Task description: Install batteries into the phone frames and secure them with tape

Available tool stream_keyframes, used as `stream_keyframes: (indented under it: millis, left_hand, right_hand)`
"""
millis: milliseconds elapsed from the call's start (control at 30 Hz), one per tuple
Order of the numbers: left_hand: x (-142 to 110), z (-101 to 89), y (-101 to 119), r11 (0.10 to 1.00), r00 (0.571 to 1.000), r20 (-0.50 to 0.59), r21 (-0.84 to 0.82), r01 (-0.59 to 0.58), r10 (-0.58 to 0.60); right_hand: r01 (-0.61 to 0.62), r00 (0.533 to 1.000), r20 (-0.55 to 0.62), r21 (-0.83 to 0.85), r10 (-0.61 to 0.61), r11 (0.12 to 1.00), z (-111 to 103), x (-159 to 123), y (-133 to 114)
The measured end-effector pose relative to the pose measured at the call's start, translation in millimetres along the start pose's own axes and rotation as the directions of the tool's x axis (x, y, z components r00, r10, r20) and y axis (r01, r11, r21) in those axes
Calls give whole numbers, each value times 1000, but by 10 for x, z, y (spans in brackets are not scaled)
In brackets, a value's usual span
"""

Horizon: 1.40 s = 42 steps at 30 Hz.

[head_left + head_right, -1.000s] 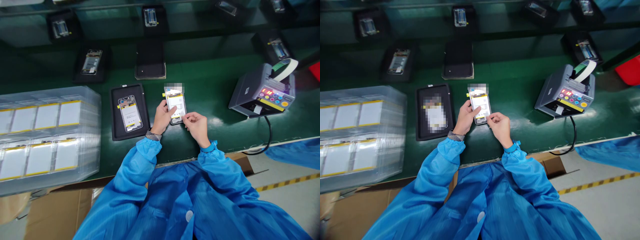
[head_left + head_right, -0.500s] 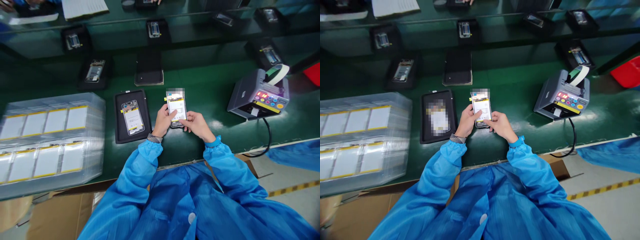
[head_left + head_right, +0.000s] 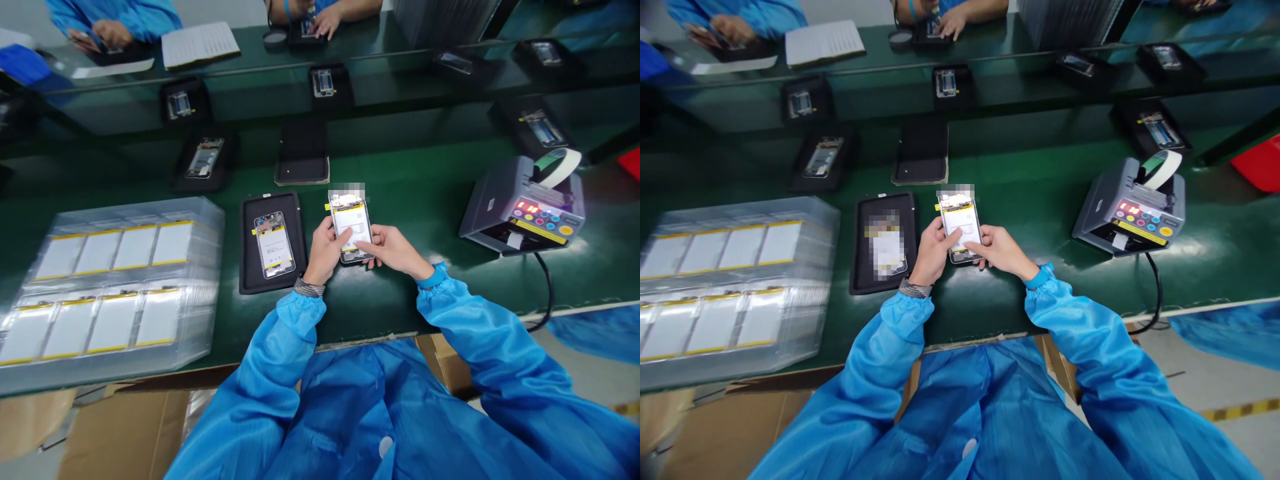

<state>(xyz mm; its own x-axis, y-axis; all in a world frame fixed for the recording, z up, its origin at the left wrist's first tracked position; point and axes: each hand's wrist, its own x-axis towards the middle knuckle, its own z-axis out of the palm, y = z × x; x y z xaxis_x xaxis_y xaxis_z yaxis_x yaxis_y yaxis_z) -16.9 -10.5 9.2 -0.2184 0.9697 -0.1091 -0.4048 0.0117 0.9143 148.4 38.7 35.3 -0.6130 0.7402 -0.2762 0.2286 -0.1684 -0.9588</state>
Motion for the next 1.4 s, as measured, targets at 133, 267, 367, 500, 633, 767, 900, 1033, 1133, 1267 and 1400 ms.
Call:
stream_keyframes:
  millis: [133, 267, 367, 500, 633, 767, 900, 1033, 1133, 1267, 1400]
  left_hand:
    - [-9, -22, 17, 999, 1000, -21, 38, 5, -4]
    - [-44, 3, 60, 996, 999, -45, 92, 15, -11]
    - [-66, 9, 106, 994, 998, -62, 104, 18, -12]
    - [-74, -13, 135, 994, 996, -93, 108, 11, -1]
    - [-69, -17, 147, 986, 996, -91, 164, 12, 3]
    - [-68, 36, 214, 975, 997, -73, 218, 35, -19]
    - [-48, 92, 317, 963, 998, -16, 265, 60, -58]
    - [197, -9, 476, 942, 996, 17, 326, 81, -91]
    - [641, -225, 734, 877, 987, -160, 469, 106, -34]
    - [1387, -518, 1175, 771, 920, -380, 612, 177, 90]
    - [1930, -633, 1388, 681, 894, -436, 686, 256, 104]
  right_hand:
    - [8, 1000, -31, 56, -6, 998, 53, 40, 27]
    - [-17, 1000, -13, 124, 19, 992, 69, 59, 60]
    - [-1, 1000, 23, 161, -3, 987, 67, 57, 77]
    - [17, 992, 117, 180, -38, 984, 56, 58, 121]
    - [22, 986, 157, 222, -58, 975, 42, 86, 172]
    - [-5, 991, 131, 277, -33, 961, 41, 109, 205]
    - [46, 990, 115, 328, -88, 944, 74, 140, 239]
    - [66, 995, 44, 360, -88, 930, 108, 210, 284]
    - [72, 997, -11, 362, -73, 929, 110, 264, 319]
    - [112, 994, -29, 316, -109, 942, 121, 295, 360]
    - [141, 990, -30, 265, -138, 954, 149, 302, 393]
